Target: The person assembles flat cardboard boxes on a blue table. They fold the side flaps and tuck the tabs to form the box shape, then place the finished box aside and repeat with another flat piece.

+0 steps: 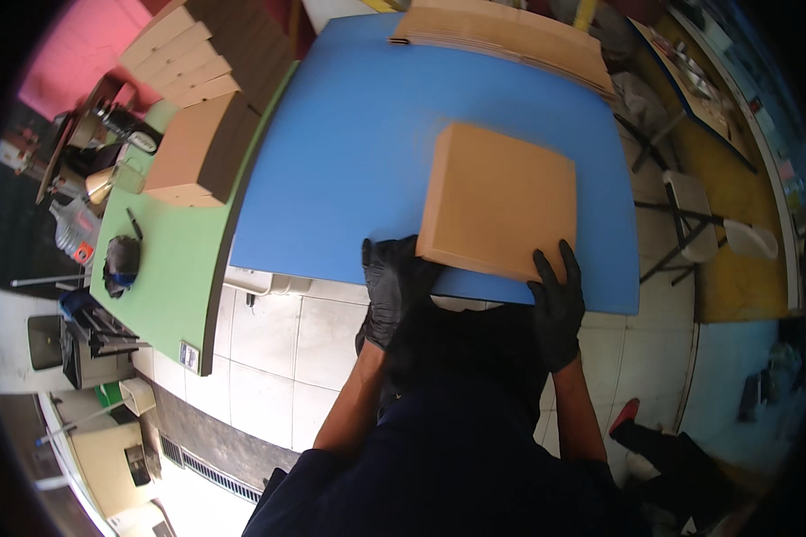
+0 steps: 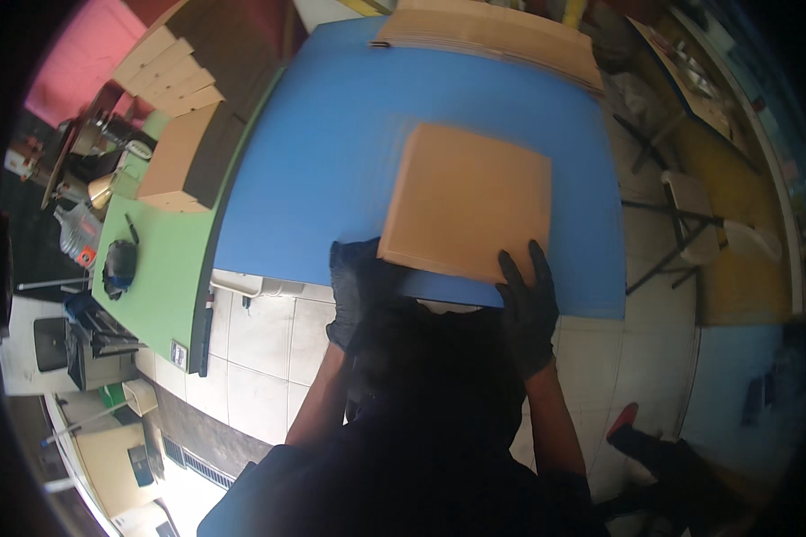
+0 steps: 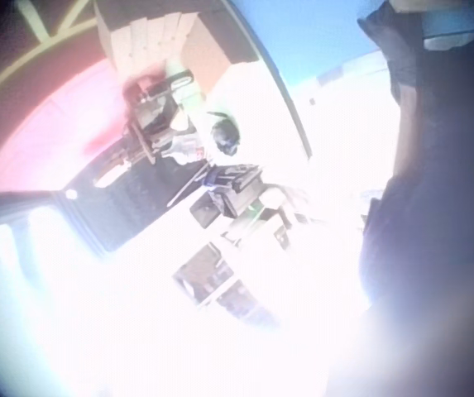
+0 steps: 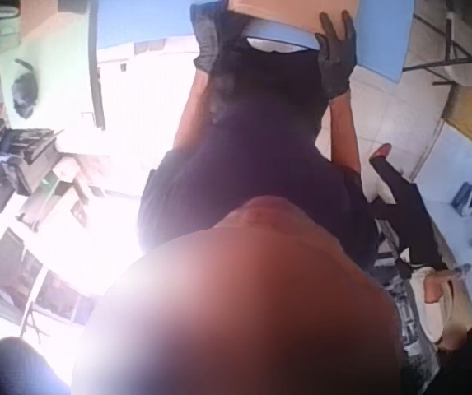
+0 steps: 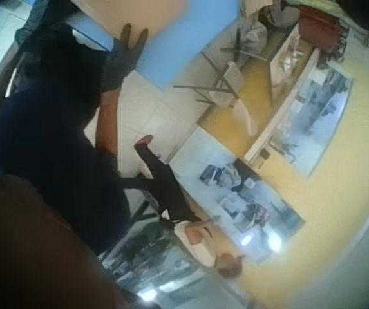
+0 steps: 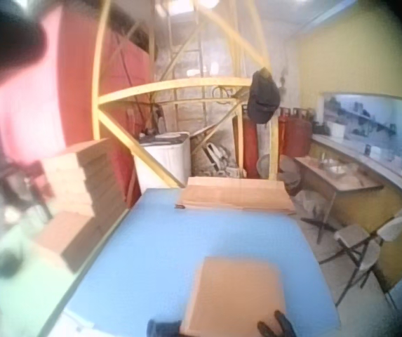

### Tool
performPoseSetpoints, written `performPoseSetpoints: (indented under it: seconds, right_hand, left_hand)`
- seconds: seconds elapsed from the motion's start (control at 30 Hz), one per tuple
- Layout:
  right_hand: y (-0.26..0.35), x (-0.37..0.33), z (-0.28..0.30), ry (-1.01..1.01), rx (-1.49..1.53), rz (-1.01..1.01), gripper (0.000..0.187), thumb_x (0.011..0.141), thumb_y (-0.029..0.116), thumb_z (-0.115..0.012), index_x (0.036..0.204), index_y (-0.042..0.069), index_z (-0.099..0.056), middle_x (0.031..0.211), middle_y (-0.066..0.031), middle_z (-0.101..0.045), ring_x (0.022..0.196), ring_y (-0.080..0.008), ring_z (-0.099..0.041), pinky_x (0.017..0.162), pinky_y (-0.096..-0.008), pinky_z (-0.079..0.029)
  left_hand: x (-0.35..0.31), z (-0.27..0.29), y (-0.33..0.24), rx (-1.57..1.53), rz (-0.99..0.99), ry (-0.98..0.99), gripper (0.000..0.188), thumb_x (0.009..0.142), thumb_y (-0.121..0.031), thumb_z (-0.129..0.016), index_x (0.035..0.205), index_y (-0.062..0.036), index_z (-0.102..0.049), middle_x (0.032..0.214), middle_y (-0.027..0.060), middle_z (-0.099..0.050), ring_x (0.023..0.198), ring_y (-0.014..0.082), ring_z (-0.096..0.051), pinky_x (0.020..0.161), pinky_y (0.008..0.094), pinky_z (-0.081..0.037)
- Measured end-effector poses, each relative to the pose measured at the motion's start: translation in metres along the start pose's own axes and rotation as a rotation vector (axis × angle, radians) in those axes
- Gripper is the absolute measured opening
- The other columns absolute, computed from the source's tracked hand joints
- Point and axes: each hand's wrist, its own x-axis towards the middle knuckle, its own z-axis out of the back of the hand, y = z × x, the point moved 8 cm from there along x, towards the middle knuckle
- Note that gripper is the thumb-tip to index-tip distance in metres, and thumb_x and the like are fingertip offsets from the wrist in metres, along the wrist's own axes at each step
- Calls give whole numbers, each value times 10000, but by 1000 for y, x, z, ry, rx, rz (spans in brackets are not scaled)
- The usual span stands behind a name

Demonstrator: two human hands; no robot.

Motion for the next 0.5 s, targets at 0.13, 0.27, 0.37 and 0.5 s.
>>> performPoseSetpoints:
  seconds: [0.13,0.27,0.37,0.5]
  right_hand:
    - [4,1,-1,14,9,-14,510,922,25,-676,1420,127,-630,1550,-189,-467,1424,-376,-479,1133,-467,-455]
    - [21,-1,-17,79,-109,67,519,931,22,-659,1436,138,-623,1555,-182,-459,1444,-366,-444,1171,-470,-407]
    - [34,0,-23,136,-103,61,518,936,33,-656,1440,145,-621,1546,-177,-466,1437,-356,-440,1181,-467,-395]
    - [74,-3,-30,248,-103,156,463,950,86,-658,1410,134,-642,1527,-175,-483,1378,-381,-480,1149,-470,-426]
  left_hand:
    - [-3,45,-8,-714,149,-131,650,818,-237,-789,1425,-86,-610,1373,183,-641,1209,317,-625,1071,472,-456]
    - [1,42,-16,-383,197,97,591,861,-265,-776,1400,-81,-619,1323,194,-653,1165,365,-632,964,454,-531]
    - [0,42,-6,0,179,70,516,872,-278,-777,1307,-38,-637,1156,248,-645,1055,403,-633,883,472,-535]
    - [-43,61,22,-311,497,-391,838,843,-197,-825,1532,-73,-362,1237,242,-562,1091,362,-632,856,478,-572]
